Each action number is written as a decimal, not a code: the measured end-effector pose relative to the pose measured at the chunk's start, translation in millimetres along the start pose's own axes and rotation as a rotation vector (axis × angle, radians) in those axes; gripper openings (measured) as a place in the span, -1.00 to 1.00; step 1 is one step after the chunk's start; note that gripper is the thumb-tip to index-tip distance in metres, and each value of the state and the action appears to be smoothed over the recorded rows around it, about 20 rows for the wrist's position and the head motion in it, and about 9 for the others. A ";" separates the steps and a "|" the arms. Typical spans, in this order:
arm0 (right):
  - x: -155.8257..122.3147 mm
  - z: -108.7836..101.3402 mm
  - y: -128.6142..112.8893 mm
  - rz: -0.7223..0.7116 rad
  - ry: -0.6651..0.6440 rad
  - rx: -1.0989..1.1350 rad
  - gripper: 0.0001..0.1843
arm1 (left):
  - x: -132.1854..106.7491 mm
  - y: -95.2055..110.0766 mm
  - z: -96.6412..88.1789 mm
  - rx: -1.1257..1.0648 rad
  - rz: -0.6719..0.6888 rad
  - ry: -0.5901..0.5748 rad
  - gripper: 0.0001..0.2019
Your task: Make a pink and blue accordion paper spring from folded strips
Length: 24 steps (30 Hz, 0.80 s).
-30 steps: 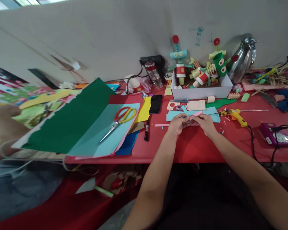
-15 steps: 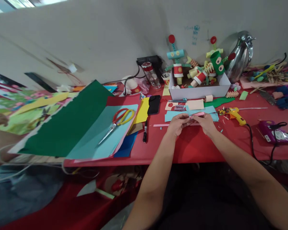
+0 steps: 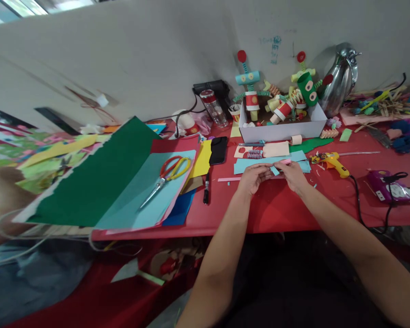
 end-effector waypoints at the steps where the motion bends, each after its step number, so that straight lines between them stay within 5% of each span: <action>1: 0.0 0.1 0.6 0.007 -0.002 0.003 -0.78 | -0.1 0.7 0.3 0.005 0.005 -0.002 -0.91; 7: 0.7 -0.1 2.3 0.041 -0.006 0.007 -0.73 | -3.1 7.0 3.1 0.061 0.086 -0.038 -0.89; 13: 2.0 1.1 4.7 0.134 -0.091 -0.026 -0.72 | -2.7 10.6 -2.0 0.105 0.177 0.053 -0.84; 24: 8.2 -5.3 4.7 0.137 -0.112 -0.174 -0.79 | -4.0 10.8 0.7 0.088 0.136 -0.029 -0.70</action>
Point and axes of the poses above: each hand's wrist, its own x-axis towards the middle knuckle, its own z-axis out of the palm, y = z × x, the point moved 8 cm from there along x, towards the middle knuckle, and after that the axes turned 13 degrees about x, right-handed, at the moved point
